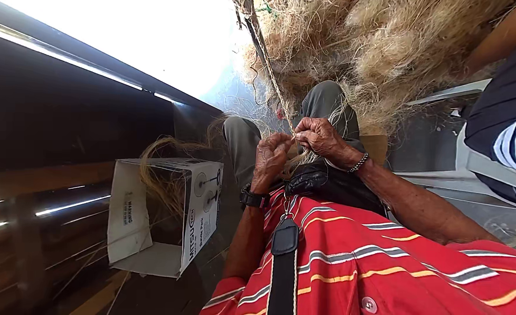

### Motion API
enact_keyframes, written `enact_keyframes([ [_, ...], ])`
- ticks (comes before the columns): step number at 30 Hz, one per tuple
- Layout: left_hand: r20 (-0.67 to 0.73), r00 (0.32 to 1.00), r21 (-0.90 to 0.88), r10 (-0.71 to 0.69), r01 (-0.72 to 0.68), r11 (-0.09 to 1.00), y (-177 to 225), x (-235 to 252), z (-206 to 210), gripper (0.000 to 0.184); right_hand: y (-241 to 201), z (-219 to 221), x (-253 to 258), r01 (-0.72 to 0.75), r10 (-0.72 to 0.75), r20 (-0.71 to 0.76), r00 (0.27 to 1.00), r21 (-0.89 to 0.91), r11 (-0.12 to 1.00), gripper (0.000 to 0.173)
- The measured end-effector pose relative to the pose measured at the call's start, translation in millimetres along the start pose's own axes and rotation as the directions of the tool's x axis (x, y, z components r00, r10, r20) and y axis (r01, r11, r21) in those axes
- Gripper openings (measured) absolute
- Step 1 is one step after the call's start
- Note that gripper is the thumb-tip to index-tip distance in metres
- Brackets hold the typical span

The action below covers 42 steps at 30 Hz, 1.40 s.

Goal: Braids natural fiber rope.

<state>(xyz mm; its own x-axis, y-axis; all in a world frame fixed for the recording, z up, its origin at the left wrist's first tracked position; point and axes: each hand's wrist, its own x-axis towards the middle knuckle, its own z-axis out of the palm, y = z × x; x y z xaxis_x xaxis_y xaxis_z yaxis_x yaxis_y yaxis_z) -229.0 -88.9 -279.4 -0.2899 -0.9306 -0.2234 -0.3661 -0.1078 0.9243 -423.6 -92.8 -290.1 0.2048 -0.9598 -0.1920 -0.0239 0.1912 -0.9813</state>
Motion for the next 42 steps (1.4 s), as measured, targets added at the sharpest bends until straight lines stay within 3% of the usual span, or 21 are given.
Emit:
enact_keyframes([
  [5, 0.068, 0.997, -0.127, -0.044, 0.053, 0.990, 6.3, 3.2, -0.4, 0.016, 4.2, -3.8, 4.3, 0.020, -0.026, -0.030, 0.999, -0.194, 0.981, 0.011],
  [9, 0.003, 0.996, -0.127, -0.089, 0.089, 0.988, 8.8, 4.8, 7.5, 0.008, 4.8, 1.1, 8.8, 0.098, -0.099, 0.010, 0.995, -0.280, 0.955, 0.012],
  [13, -0.064, 0.996, -0.055, -0.056, 0.052, 0.997, -0.4, 3.1, 4.4, 0.013, 4.0, -3.2, 8.9, 0.090, -0.072, 0.093, 0.993, -0.200, 0.976, 0.016],
  [16, -0.043, 0.998, -0.174, -0.040, 0.032, 0.984, -5.7, 3.3, 3.5, 0.013, 8.7, -10.8, 7.0, 0.048, -0.041, 0.180, 0.983, -0.036, 0.998, 0.016],
  [20, 0.052, 0.998, -0.485, -0.022, 0.044, 0.874, -6.5, 6.0, 2.1, 0.011, 15.3, -30.1, 3.6, -0.057, 0.010, 0.275, 0.962, 0.162, 0.985, 0.017],
  [23, 0.098, 0.995, -0.645, 0.033, 0.038, 0.763, -5.1, 9.2, 0.9, 0.010, 13.9, -42.1, 0.5, -0.093, 0.038, 0.306, 0.951, 0.167, 0.982, 0.018],
  [28, 0.177, 0.968, -0.826, 0.176, 0.049, 0.561, 0.7, 16.7, -0.2, 0.013, 3.6, -44.9, 11.3, -0.137, 0.123, 0.324, 0.938, 0.022, 0.990, 0.018],
  [32, 0.146, 0.969, -0.853, 0.200, 0.020, 0.522, 3.1, 16.1, -1.7, 0.006, 1.9, -61.9, 12.4, -0.063, 0.131, 0.307, 0.943, -0.222, 0.973, 0.020],
  [35, 0.109, 0.973, -0.831, 0.204, -0.024, 0.556, 3.8, 13.6, -10.3, 0.007, 3.2, -96.8, 9.2, -0.051, 0.151, 0.227, 0.962, -0.394, 0.918, 0.017],
  [38, 0.073, 0.973, -0.820, 0.217, -0.065, 0.568, 3.8, 10.6, -17.2, 0.009, 6.4, -146.1, -3.4, -0.174, 0.228, 0.041, 0.973, -0.520, 0.836, 0.015],
  [40, 0.039, 0.973, -0.822, 0.226, -0.097, 0.561, 5.2, 9.4, -20.5, 0.010, 18.8, -183.6, -16.5, -0.315, 0.273, -0.163, 0.948, -0.607, 0.729, 0.015],
  [42, 0.006, 0.975, -0.797, 0.220, -0.128, 0.590, 6.7, 7.7, -22.7, 0.010, 33.0, -215.7, -32.2, -0.489, 0.249, -0.435, 0.865, -0.623, 0.610, 0.019],
])
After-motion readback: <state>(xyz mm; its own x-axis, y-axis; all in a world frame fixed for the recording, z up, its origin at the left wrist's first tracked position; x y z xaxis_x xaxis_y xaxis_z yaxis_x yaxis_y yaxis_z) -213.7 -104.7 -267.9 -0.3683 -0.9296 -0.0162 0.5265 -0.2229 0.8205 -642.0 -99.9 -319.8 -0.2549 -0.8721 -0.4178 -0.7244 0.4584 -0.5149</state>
